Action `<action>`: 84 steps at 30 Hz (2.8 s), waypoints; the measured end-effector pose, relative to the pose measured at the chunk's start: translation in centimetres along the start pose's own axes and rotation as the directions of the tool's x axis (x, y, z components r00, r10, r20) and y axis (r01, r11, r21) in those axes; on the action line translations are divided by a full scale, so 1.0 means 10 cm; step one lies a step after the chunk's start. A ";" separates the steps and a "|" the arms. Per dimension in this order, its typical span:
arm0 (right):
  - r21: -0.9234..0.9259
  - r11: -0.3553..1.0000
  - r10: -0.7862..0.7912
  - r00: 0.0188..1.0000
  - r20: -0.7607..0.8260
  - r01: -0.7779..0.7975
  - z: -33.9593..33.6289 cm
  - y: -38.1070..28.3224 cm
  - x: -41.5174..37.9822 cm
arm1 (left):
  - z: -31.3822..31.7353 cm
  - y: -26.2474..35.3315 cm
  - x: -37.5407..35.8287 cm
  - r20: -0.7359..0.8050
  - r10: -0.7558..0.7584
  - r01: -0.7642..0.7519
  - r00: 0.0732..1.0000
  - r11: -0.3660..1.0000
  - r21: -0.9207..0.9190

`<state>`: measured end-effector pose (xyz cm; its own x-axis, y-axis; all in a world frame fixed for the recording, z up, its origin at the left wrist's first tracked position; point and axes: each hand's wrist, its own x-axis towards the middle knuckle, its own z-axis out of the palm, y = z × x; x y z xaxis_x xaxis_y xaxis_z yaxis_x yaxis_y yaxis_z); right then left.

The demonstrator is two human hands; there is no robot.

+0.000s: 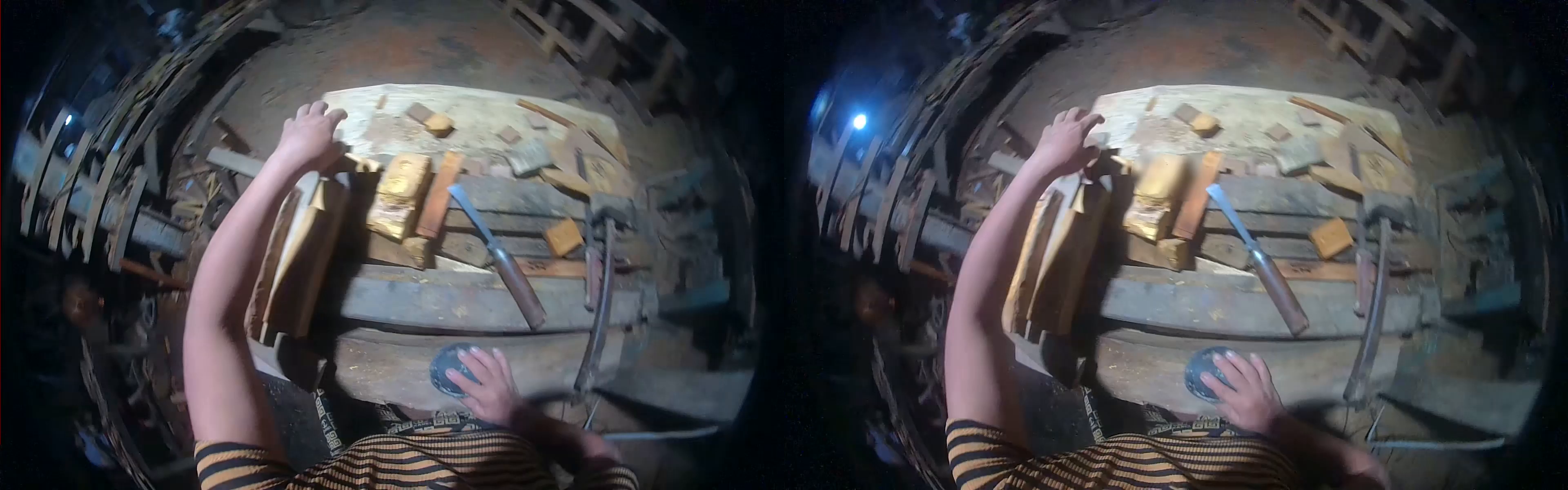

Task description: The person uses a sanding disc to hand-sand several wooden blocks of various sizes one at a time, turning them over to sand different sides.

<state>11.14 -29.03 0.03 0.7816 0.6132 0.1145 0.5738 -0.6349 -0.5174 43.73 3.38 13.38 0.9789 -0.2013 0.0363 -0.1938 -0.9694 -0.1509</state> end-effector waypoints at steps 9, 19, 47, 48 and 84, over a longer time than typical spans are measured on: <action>0.018 0.998 -0.062 0.987 -0.150 0.065 0.16 0.06 -0.11 | -0.69 0.97 -1.83 0.229 0.596 -0.547 0.770 0.800 -0.245; -0.085 0.992 -0.113 0.960 -0.254 0.094 0.25 0.04 -0.16 | 0.94 0.33 -4.57 0.712 0.217 0.109 0.668 0.918 -0.381; -0.163 0.975 -0.188 0.947 -0.262 0.148 0.30 -0.03 -0.09 | 3.26 0.88 -5.32 0.859 -0.062 0.211 0.508 -0.958 -0.194; -0.164 0.972 -0.205 0.945 -0.256 0.167 0.30 -0.02 -0.09 | 3.13 0.85 -5.26 0.879 -0.057 0.192 0.474 -0.967 -0.166; -0.196 0.968 -0.212 0.934 -0.288 0.159 0.35 -0.01 -0.11 | 3.56 1.09 -6.04 0.235 -0.741 0.491 0.629 0.144 -0.859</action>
<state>9.39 -27.98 -2.97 0.6789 0.5718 0.4606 0.7274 -0.6088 -0.3165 -15.19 9.96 -25.64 0.7744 0.6251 -0.0977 0.3967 -0.3595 0.8446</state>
